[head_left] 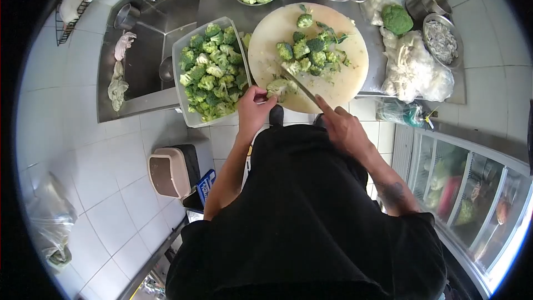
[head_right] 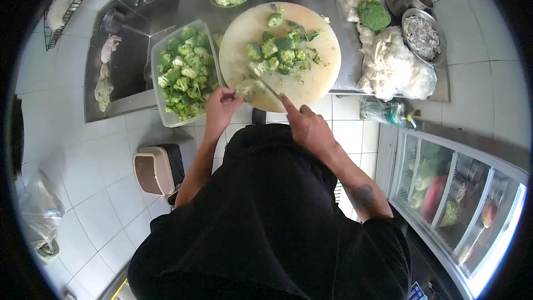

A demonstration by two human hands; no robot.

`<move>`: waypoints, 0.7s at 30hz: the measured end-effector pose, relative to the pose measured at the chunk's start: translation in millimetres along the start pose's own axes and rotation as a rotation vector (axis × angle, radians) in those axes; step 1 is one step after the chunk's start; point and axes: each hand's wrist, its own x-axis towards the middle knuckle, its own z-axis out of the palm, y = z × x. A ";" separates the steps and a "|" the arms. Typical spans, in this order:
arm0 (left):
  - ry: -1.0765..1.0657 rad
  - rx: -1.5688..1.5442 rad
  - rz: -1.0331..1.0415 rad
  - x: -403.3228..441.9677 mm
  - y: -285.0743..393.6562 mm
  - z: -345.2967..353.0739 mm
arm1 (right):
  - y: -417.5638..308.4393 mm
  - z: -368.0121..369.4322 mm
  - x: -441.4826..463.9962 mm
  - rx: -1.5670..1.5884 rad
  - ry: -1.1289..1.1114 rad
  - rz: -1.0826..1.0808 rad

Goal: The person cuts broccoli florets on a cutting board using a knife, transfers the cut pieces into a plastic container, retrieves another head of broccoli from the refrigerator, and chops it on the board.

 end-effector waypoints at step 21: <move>0.081 -0.111 -0.119 -11.8 -5.1 11.9 | 8.9 30.8 3.9 0.083 -0.075 -0.037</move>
